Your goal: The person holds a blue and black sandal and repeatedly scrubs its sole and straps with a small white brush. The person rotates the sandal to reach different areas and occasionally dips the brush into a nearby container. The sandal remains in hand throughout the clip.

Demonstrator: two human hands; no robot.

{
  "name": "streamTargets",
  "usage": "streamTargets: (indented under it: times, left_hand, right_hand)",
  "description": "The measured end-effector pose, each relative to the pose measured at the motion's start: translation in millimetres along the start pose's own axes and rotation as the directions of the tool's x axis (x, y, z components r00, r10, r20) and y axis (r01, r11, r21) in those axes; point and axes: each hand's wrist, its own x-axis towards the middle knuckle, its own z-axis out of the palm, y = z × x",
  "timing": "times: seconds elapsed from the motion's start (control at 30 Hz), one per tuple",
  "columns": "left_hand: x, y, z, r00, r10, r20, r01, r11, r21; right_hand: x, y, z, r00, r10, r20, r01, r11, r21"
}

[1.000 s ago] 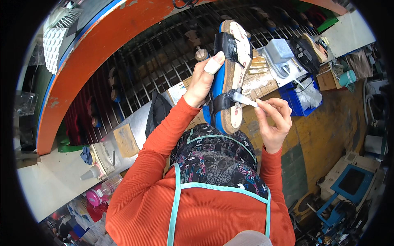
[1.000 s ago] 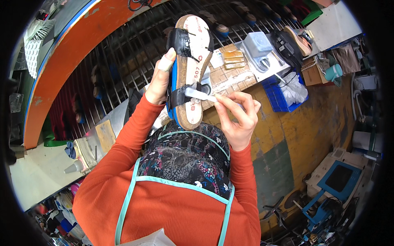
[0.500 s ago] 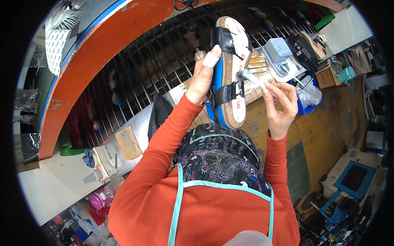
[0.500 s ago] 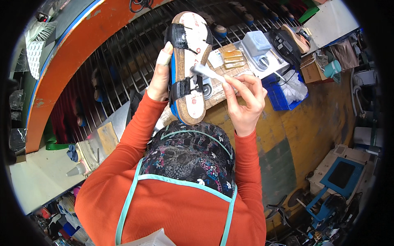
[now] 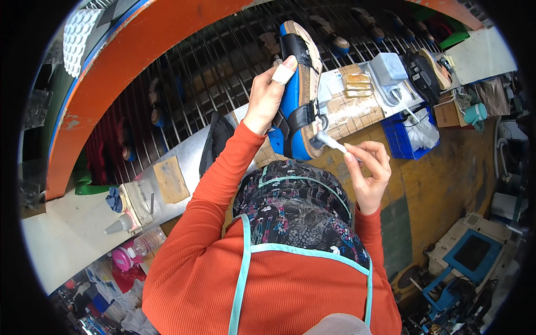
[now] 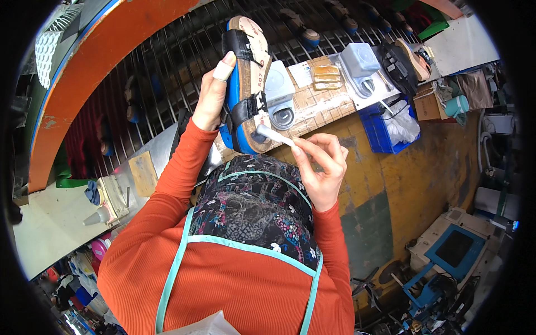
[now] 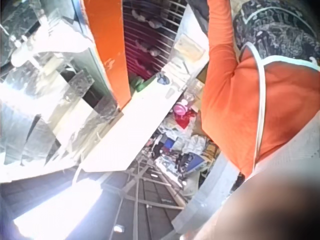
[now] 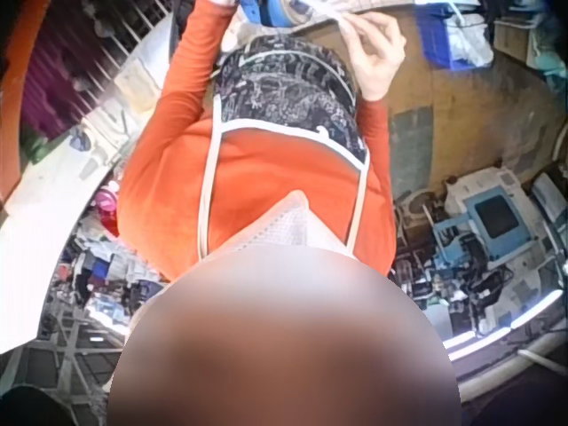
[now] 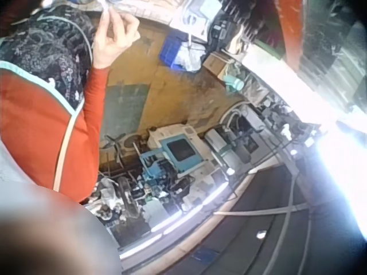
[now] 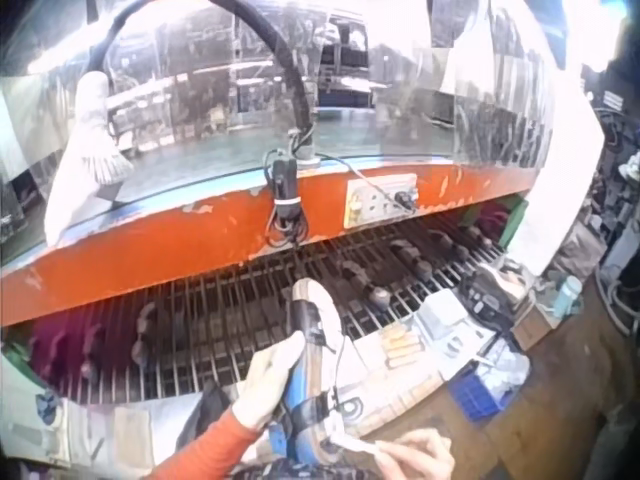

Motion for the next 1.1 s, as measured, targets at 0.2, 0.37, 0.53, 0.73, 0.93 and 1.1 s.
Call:
streamTargets:
  times: [0.2,0.37,0.53,0.73,0.93,1.1]
  left_hand:
    - [-1.4,-6.2,-2.9,0.999,0.050,-0.012,-0.049,0.996,0.075]
    - [-0.8,-9.6,-4.7,0.999,0.050,-0.005,-0.049,0.995,0.082]
    - [5.7,-13.9,-6.2,0.995,-0.054,0.081,0.061,0.994,-0.089]
    - [15.5,-15.8,-5.4,0.943,-0.218,0.251,0.265,0.949,-0.169]
    - [13.7,-15.4,2.1,0.822,-0.383,0.422,0.488,0.856,-0.172]
    - [-1.3,-26.4,-4.7,0.723,-0.401,0.562,0.593,0.778,-0.207]
  right_hand:
    - [5.7,-1.9,8.1,0.995,-0.087,-0.046,0.081,0.990,-0.115]
    - [8.7,-0.8,14.5,0.961,-0.241,-0.135,0.205,0.950,-0.237]
    - [11.6,4.6,8.0,0.974,-0.225,-0.017,0.221,0.967,-0.125]
    - [23.9,8.5,-3.0,0.949,-0.295,0.108,0.302,0.952,-0.056]
    - [51.4,1.0,-8.4,0.890,-0.403,0.210,0.405,0.913,0.036]
    - [73.1,-8.3,-4.8,0.793,-0.539,0.282,0.536,0.839,0.097]
